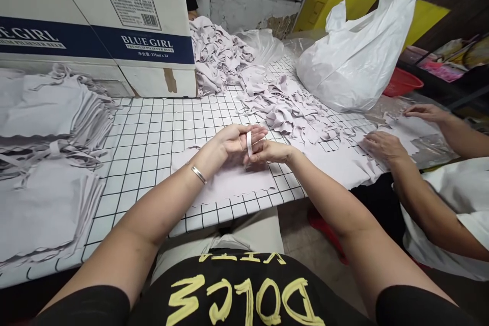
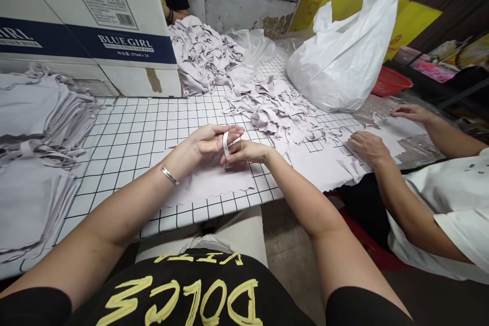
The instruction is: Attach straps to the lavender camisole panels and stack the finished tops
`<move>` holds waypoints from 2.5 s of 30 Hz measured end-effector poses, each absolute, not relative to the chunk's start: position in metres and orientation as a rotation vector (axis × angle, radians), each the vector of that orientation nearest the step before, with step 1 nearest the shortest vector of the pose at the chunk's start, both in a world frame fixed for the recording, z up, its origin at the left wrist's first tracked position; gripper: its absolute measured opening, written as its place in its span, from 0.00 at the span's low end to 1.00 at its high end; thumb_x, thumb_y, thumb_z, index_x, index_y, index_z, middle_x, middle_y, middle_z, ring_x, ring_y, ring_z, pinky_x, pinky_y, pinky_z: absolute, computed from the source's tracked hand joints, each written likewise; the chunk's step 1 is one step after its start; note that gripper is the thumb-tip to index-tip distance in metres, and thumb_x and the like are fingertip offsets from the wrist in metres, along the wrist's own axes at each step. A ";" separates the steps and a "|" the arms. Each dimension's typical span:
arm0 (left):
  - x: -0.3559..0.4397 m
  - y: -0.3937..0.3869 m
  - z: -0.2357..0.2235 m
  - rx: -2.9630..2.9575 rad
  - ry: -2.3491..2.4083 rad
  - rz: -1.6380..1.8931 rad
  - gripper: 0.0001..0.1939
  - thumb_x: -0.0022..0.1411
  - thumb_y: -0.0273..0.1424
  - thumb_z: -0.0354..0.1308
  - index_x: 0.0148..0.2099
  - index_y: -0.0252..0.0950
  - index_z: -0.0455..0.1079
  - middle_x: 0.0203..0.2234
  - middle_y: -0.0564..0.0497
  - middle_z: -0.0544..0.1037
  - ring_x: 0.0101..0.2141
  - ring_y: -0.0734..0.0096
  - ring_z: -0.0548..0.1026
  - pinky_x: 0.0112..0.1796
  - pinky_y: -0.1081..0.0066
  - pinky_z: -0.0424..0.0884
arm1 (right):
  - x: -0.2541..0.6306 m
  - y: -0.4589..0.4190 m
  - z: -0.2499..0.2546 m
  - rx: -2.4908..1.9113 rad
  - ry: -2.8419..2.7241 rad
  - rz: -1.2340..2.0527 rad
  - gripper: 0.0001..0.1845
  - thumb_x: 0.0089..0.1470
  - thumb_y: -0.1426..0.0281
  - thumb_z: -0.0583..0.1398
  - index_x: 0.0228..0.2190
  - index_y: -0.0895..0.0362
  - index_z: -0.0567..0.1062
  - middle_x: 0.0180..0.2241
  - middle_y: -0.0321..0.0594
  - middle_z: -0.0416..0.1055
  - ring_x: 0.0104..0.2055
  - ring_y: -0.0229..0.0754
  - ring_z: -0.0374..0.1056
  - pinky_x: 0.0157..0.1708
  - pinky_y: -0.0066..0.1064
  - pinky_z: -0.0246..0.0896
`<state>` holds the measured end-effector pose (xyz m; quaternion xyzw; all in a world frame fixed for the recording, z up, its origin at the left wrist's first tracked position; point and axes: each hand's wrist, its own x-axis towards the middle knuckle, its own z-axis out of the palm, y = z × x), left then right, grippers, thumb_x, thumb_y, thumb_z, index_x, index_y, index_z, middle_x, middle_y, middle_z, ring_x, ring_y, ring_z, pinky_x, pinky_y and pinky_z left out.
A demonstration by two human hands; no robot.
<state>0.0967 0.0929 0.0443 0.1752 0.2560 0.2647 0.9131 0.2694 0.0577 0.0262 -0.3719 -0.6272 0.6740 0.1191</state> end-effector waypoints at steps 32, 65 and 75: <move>0.079 0.046 0.002 2.102 1.425 0.262 0.04 0.58 0.30 0.56 0.35 0.37 0.71 0.42 0.42 0.76 0.48 0.49 0.67 0.47 0.53 0.55 | 0.275 0.048 0.008 -1.217 -1.328 1.323 0.14 0.40 0.65 0.70 0.28 0.59 0.76 0.25 0.35 0.70 0.27 0.35 0.64 0.29 0.30 0.60; 0.085 0.037 -0.014 2.213 1.306 0.581 0.12 0.62 0.32 0.55 0.28 0.37 0.76 0.30 0.48 0.76 0.40 0.60 0.66 0.42 0.56 0.50 | 0.279 0.040 0.004 -1.209 -2.524 0.471 0.08 0.54 0.79 0.54 0.34 0.57 0.71 0.31 0.40 0.73 0.37 0.43 0.66 0.46 0.37 0.53; 0.091 0.040 -0.008 2.052 1.307 0.394 0.11 0.62 0.35 0.56 0.30 0.36 0.74 0.34 0.49 0.78 0.45 0.57 0.68 0.48 0.52 0.52 | 0.261 0.043 -0.007 -1.307 -2.249 0.684 0.04 0.52 0.74 0.56 0.31 0.57 0.71 0.29 0.37 0.71 0.34 0.40 0.66 0.41 0.34 0.57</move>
